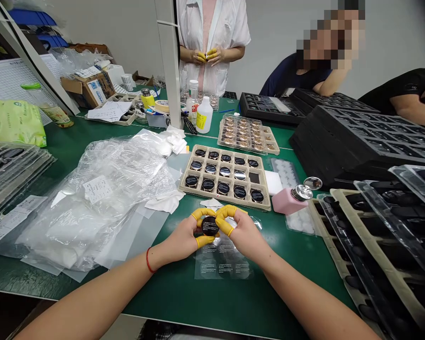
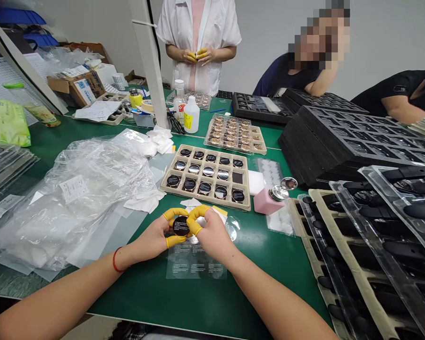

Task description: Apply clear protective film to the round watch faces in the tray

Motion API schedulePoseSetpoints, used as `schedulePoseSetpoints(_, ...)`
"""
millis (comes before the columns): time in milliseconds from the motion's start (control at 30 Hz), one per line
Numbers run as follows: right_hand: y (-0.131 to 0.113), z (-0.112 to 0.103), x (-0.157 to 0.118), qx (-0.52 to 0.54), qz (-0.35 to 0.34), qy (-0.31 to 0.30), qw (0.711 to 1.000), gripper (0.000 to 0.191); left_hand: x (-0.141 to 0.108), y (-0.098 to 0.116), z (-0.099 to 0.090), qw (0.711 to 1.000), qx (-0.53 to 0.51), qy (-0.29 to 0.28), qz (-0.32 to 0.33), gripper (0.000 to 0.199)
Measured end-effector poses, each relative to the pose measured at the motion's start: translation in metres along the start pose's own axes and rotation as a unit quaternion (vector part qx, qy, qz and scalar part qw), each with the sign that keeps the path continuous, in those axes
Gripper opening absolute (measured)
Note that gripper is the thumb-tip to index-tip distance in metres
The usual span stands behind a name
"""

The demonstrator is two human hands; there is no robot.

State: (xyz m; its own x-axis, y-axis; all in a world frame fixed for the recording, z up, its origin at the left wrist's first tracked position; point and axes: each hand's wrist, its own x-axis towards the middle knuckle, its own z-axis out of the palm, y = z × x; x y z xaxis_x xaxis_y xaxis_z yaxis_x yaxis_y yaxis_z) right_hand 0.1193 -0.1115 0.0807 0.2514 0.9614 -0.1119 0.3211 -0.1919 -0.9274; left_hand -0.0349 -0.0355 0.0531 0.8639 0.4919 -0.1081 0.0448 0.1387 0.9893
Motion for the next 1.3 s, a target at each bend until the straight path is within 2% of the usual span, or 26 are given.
schedulePoseSetpoints(500,0.000,0.002,-0.002,-0.030,-0.011,0.012,0.999,0.007,0.000,0.000,0.001,1.000,0.007,0.000,-0.005,0.044)
schedulePoseSetpoints(633,0.001,0.000,-0.003,-0.115,-0.036,0.036,0.992,0.008,0.000,-0.001,0.000,1.000,0.003,0.003,-0.007,0.044)
schedulePoseSetpoints(700,0.002,-0.008,-0.002,-0.201,-0.080,0.057,0.975,0.011,0.000,0.000,0.000,1.000,-0.003,0.007,-0.012,0.045)
schedulePoseSetpoints(767,0.006,-0.018,0.001,-0.317,-0.113,0.067,0.939,0.016,0.000,0.002,0.000,1.000,0.001,0.013,-0.027,0.047)
schedulePoseSetpoints(833,0.013,-0.029,0.005,-0.440,-0.093,0.054,0.891,0.016,0.000,0.004,0.000,0.999,0.007,0.021,-0.047,0.050)
schedulePoseSetpoints(900,0.023,-0.036,0.008,-0.527,-0.042,0.038,0.848,0.016,-0.001,0.006,0.000,0.998,0.004,0.024,-0.062,0.052)
schedulePoseSetpoints(1000,0.037,-0.040,0.010,-0.573,-0.008,0.043,0.818,0.018,-0.001,0.006,0.000,0.997,-0.005,0.021,-0.072,0.052)
schedulePoseSetpoints(1067,0.042,-0.040,0.010,-0.569,-0.010,0.055,0.821,0.014,-0.001,0.006,0.000,0.997,-0.007,0.021,-0.070,0.051)
schedulePoseSetpoints(1133,0.042,-0.039,0.009,-0.546,0.004,0.059,0.836,0.008,-0.001,0.005,0.000,0.998,-0.004,0.023,-0.066,0.051)
schedulePoseSetpoints(1233,0.033,-0.036,0.003,-0.468,0.011,0.073,0.881,0.010,-0.001,0.005,0.000,0.998,0.011,0.025,-0.063,0.051)
schedulePoseSetpoints(1300,0.023,-0.030,-0.005,-0.376,-0.061,0.094,0.920,0.016,-0.001,0.006,0.001,0.998,0.016,0.020,-0.055,0.049)
